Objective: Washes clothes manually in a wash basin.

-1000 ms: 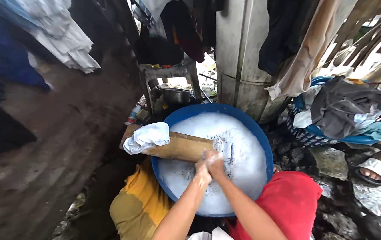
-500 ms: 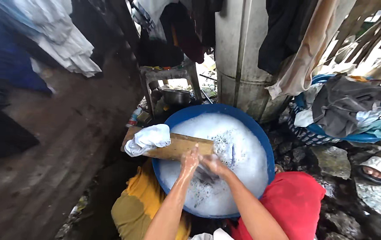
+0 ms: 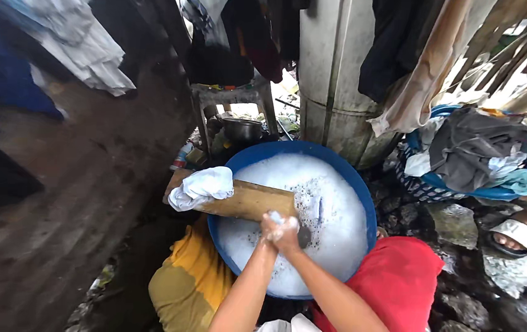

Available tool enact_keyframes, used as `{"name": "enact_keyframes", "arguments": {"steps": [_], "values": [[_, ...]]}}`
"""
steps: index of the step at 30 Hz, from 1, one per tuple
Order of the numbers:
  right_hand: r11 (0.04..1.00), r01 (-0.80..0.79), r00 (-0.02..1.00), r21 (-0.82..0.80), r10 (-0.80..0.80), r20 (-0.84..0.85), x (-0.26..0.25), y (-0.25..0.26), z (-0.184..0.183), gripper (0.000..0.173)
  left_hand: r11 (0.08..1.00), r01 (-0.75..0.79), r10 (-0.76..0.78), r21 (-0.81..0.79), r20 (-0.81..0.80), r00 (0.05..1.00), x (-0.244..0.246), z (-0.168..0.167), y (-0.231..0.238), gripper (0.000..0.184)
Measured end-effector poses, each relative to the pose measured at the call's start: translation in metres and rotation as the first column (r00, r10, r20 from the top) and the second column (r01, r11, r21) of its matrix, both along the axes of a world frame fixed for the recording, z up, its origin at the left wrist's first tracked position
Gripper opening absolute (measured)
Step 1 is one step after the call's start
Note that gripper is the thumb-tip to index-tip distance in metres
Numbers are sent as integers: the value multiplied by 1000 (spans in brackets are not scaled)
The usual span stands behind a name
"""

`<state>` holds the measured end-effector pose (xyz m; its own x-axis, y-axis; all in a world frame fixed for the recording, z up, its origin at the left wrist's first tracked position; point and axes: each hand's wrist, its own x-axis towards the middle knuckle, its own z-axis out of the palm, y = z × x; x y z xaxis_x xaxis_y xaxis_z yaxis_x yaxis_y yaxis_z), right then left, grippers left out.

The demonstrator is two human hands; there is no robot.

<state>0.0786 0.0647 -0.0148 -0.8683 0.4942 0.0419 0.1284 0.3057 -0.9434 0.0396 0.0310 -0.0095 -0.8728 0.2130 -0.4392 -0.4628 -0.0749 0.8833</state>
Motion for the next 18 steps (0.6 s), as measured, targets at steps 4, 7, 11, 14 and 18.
{"name": "enact_keyframes", "arguments": {"steps": [4,7,11,14,18], "values": [[998,26,941,58,-44,337,-22,40,-19,42,1000,-20,21,-5,208,978,25,-2,11,33],[989,-74,996,128,66,65,-5,-2,-21,28,840,380,-407,-387,14,913,13,2,-28,38],[937,-112,993,332,117,3,-9,18,-25,30,990,138,-131,-30,167,977,21,-3,-21,42],[925,-109,991,364,72,113,-34,61,-17,32,895,447,-443,-15,103,891,31,-41,-18,54],[854,-300,946,425,324,15,-29,53,-13,28,111,757,-922,-644,217,320,24,-35,-25,48]]}}
